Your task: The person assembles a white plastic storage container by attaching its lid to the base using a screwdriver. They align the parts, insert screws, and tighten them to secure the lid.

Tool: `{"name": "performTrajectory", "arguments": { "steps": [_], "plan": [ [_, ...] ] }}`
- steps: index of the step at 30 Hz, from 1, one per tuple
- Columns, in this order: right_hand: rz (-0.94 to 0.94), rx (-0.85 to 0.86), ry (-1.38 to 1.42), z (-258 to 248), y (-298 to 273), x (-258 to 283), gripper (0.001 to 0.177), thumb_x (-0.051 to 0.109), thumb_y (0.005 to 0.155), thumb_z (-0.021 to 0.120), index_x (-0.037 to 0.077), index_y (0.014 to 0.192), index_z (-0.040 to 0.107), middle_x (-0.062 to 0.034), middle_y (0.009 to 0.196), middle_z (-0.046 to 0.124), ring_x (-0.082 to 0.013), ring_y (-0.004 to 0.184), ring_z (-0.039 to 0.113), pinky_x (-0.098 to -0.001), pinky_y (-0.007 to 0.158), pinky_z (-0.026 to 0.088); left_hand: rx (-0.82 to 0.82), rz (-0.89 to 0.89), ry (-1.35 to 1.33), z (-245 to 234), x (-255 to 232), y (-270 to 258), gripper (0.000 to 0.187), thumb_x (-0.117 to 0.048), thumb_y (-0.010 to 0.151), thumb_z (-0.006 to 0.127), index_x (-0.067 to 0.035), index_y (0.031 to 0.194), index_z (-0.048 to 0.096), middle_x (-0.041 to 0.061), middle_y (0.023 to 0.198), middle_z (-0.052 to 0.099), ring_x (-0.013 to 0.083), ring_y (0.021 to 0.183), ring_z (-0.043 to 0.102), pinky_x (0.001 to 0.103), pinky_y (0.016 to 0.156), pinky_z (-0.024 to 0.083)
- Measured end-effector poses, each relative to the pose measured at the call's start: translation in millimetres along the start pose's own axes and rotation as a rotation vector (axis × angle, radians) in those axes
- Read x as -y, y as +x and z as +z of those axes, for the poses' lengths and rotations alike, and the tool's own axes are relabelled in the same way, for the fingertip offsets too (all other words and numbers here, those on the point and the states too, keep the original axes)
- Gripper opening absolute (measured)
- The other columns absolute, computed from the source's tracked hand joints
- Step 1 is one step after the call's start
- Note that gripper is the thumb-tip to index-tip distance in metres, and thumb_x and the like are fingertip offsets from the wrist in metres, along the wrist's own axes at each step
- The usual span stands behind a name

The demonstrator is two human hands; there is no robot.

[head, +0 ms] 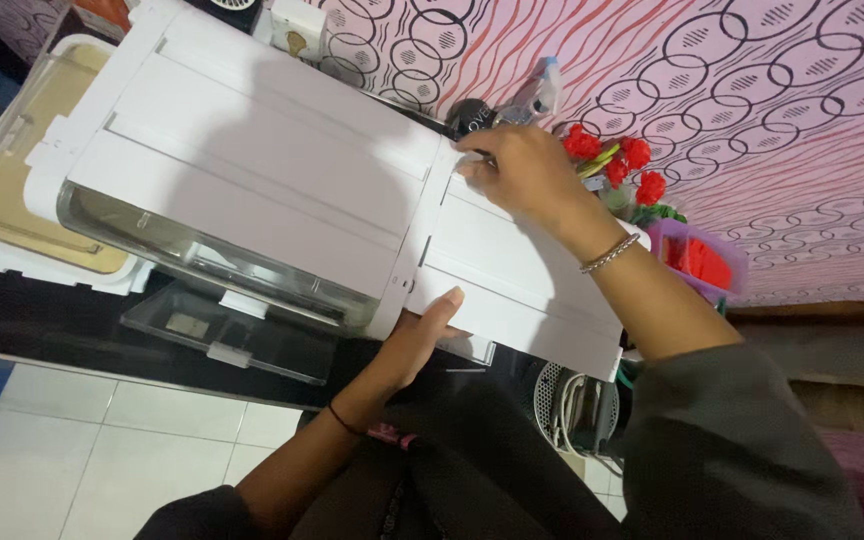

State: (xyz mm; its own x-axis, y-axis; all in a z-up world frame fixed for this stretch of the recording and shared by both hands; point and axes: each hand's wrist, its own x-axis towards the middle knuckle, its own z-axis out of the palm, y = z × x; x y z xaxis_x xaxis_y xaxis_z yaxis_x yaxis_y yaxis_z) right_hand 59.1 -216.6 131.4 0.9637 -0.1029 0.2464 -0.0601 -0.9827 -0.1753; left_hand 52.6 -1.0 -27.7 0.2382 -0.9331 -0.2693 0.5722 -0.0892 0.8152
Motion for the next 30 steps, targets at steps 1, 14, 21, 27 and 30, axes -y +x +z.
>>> {"name": "performTrajectory", "arguments": {
  "steps": [1, 14, 21, 27, 30],
  "plan": [
    [0.016, 0.027, -0.036, 1, 1, 0, 0.022, 0.024, 0.086, 0.075, 0.014, 0.105, 0.079, -0.0132, 0.087, 0.070, -0.0312, 0.077, 0.069, -0.0457, 0.068, 0.056, 0.006, -0.039, 0.007, -1, 1, 0, 0.099, -0.061, 0.094, 0.048, 0.015, 0.152, 0.023, 0.032, 0.160, 0.029, 0.0406, 0.143, 0.044, 0.047, 0.110, 0.044],
    [-0.062, 0.206, -0.073, -7, 23, -9, 0.008, 0.010, 0.084, 0.070, 0.009, 0.092, 0.070, -0.0102, 0.086, 0.071, -0.0321, 0.080, 0.069, -0.0467, 0.070, 0.054, -0.033, -0.187, 0.124, -3, 2, 3, 0.106, -0.071, 0.090, 0.042, 0.013, 0.152, 0.025, 0.032, 0.159, 0.032, 0.0362, 0.123, 0.066, 0.048, 0.114, 0.040],
    [0.109, 0.150, -0.043, 0, 14, 5, 0.006, 0.009, 0.084, 0.072, 0.006, 0.088, 0.068, -0.0177, 0.080, 0.071, -0.0385, 0.075, 0.069, -0.0496, 0.068, 0.053, 0.042, -0.132, 0.166, 1, -9, -4, 0.103, -0.071, 0.091, 0.033, 0.009, 0.154, 0.021, 0.028, 0.162, 0.027, 0.0342, 0.124, 0.065, 0.047, 0.115, 0.031],
    [0.302, -0.128, 0.127, 32, -13, 24, 0.008, 0.008, 0.093, 0.066, 0.003, 0.095, 0.061, -0.0164, 0.087, 0.072, -0.0351, 0.077, 0.071, -0.0453, 0.068, 0.055, 0.067, -0.166, 0.177, 1, -18, -9, 0.102, -0.069, 0.094, 0.034, 0.012, 0.154, 0.019, 0.029, 0.161, 0.030, 0.0336, 0.128, 0.064, 0.047, 0.118, 0.026],
    [0.415, -0.180, 0.181, 47, -22, 21, 0.008, 0.009, 0.096, 0.067, 0.004, 0.097, 0.061, -0.0176, 0.086, 0.071, -0.0339, 0.076, 0.070, -0.0442, 0.069, 0.053, -0.014, -0.090, 0.010, 0, -16, -7, 0.098, -0.059, 0.092, 0.050, 0.015, 0.151, 0.024, 0.031, 0.157, 0.034, 0.0365, 0.128, 0.062, 0.052, 0.111, 0.050]
  ]
}}
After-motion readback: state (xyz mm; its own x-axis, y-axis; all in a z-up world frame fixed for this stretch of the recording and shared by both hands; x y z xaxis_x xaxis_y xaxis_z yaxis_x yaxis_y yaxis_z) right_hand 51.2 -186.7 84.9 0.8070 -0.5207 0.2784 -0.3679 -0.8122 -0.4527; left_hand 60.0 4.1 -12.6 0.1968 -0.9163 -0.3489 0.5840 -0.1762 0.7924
